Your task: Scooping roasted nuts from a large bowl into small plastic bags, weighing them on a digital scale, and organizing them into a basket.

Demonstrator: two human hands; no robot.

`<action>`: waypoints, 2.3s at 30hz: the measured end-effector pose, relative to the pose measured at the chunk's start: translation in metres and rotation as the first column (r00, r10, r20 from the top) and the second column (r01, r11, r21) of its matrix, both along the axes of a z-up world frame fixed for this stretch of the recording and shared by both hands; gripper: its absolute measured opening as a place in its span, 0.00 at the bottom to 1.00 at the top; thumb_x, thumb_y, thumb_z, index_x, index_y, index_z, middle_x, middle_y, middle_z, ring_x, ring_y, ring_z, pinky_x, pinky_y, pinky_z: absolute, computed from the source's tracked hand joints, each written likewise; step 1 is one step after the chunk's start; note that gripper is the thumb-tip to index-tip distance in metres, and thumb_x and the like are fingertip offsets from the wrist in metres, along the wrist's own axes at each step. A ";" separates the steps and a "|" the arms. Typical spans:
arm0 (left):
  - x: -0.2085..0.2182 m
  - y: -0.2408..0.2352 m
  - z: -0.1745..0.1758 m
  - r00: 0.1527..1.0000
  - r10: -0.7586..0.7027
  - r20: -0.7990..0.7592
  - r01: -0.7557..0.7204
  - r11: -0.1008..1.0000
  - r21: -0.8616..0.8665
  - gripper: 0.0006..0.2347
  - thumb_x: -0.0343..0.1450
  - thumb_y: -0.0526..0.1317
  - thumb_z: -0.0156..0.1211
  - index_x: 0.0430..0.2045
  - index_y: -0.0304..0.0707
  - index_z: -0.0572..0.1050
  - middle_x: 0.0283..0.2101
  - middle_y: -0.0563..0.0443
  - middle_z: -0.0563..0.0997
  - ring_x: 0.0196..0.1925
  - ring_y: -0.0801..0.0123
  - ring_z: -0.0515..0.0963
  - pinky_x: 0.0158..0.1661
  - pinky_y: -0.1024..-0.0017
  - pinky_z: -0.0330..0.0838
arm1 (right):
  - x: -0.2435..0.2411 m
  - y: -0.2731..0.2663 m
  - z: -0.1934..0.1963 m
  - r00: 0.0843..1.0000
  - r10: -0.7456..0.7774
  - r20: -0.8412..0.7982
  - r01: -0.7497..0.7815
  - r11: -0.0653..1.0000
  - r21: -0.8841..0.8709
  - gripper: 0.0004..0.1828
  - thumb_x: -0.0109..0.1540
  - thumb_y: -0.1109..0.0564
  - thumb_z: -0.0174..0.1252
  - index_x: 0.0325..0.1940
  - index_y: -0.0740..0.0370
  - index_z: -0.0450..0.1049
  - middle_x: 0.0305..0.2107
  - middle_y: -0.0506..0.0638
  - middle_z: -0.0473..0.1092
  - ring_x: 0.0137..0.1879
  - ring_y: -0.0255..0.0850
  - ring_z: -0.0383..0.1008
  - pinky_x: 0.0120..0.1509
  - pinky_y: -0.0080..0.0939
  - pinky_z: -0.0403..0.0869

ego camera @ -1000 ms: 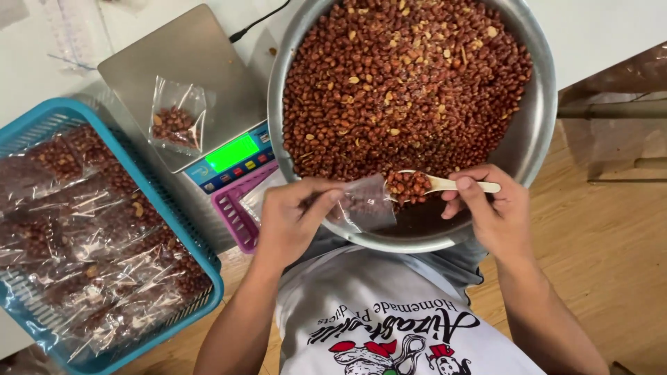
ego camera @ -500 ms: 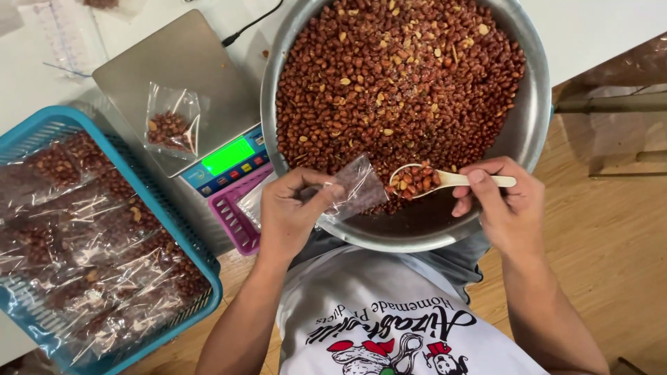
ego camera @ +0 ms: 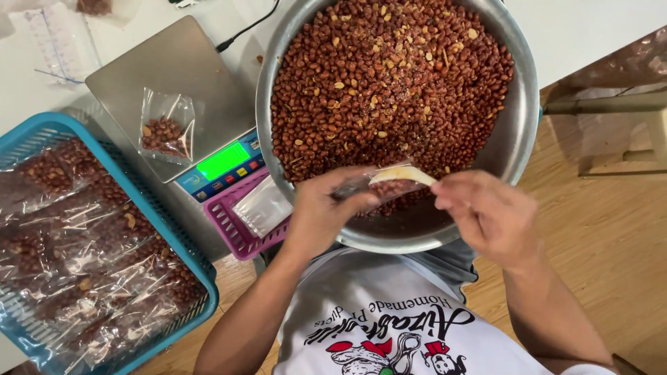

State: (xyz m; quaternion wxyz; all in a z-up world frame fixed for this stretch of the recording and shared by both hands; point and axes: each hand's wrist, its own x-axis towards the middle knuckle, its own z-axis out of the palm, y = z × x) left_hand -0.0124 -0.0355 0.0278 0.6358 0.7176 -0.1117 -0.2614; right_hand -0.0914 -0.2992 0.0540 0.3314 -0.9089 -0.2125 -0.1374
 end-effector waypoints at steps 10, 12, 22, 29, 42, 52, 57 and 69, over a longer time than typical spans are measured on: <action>-0.002 -0.022 -0.027 0.996 -0.043 -0.082 0.023 0.973 -0.229 0.16 0.63 0.31 0.72 0.44 0.42 0.77 0.46 0.53 0.82 0.47 0.70 0.81 0.51 0.75 0.76 | -0.008 -0.020 -0.014 0.949 -0.005 0.315 -0.072 0.970 0.233 0.13 0.64 0.78 0.52 0.50 0.73 0.73 0.42 0.66 0.77 0.42 0.56 0.86 0.43 0.37 0.88; -0.002 -0.011 -0.015 0.990 -0.070 -0.125 0.026 0.947 -0.320 0.23 0.67 0.37 0.70 0.58 0.41 0.74 0.60 0.47 0.79 0.61 0.65 0.79 0.62 0.67 0.73 | -0.002 -0.002 -0.001 0.968 -0.213 0.133 0.139 0.896 0.422 0.12 0.74 0.62 0.52 0.59 0.71 0.69 0.42 0.69 0.73 0.42 0.53 0.83 0.47 0.41 0.87; 0.114 0.175 -0.052 0.620 0.189 0.762 -0.590 0.752 0.294 0.14 0.78 0.45 0.54 0.24 0.49 0.83 0.59 0.41 0.68 0.61 0.48 0.63 0.60 0.49 0.54 | -0.019 0.006 -0.021 0.907 -0.312 -0.282 0.396 0.861 0.319 0.16 0.83 0.66 0.50 0.59 0.93 0.68 0.40 0.80 0.68 0.42 0.64 0.75 0.48 0.56 0.80; 0.155 0.219 -0.062 0.746 0.209 0.632 -0.413 0.890 0.193 0.08 0.71 0.37 0.71 0.39 0.33 0.82 0.44 0.46 0.82 0.47 0.62 0.81 0.49 0.65 0.74 | -0.019 0.022 -0.015 0.878 -0.285 -0.383 0.403 0.873 0.275 0.09 0.80 0.74 0.49 0.59 0.91 0.69 0.40 0.78 0.71 0.37 0.59 0.76 0.42 0.48 0.77; 0.033 0.184 0.011 0.419 0.357 0.835 -0.650 0.760 0.001 0.21 0.75 0.40 0.69 0.58 0.33 0.66 0.60 0.39 0.62 0.68 0.49 0.65 0.68 0.53 0.63 | -0.001 0.050 -0.030 0.728 -0.431 -0.533 0.322 0.902 -0.289 0.11 0.71 0.48 0.59 0.47 0.56 0.78 0.20 0.47 0.78 0.30 0.36 0.82 0.32 0.30 0.73; -0.017 0.087 -0.008 0.914 0.405 -0.008 -0.365 0.815 -0.451 0.44 0.70 0.34 0.70 0.75 0.44 0.40 0.56 0.33 0.81 0.57 0.58 0.83 0.62 0.63 0.79 | 0.013 0.067 -0.040 0.849 -0.195 -0.491 0.151 0.980 -0.129 0.11 0.71 0.54 0.54 0.35 0.57 0.73 0.18 0.42 0.77 0.24 0.33 0.83 0.17 0.28 0.63; -0.017 0.080 -0.013 0.931 0.364 -0.026 -0.338 0.831 -0.443 0.29 0.68 0.32 0.70 0.62 0.37 0.61 0.80 0.46 0.46 0.66 0.59 0.75 0.59 0.66 0.81 | 0.010 0.067 -0.040 0.840 -0.185 -0.509 0.232 0.972 0.030 0.09 0.70 0.56 0.56 0.37 0.59 0.74 0.23 0.44 0.77 0.24 0.31 0.80 0.23 0.26 0.74; -0.010 0.069 -0.019 0.933 0.350 -0.090 -0.346 0.793 -0.502 0.34 0.65 0.26 0.73 0.67 0.33 0.64 0.54 0.30 0.80 0.53 0.56 0.83 0.52 0.62 0.83 | 0.013 0.077 -0.037 0.849 -0.151 -0.507 0.305 0.923 0.235 0.09 0.67 0.61 0.60 0.31 0.58 0.78 0.12 0.49 0.75 0.21 0.38 0.77 0.32 0.34 0.74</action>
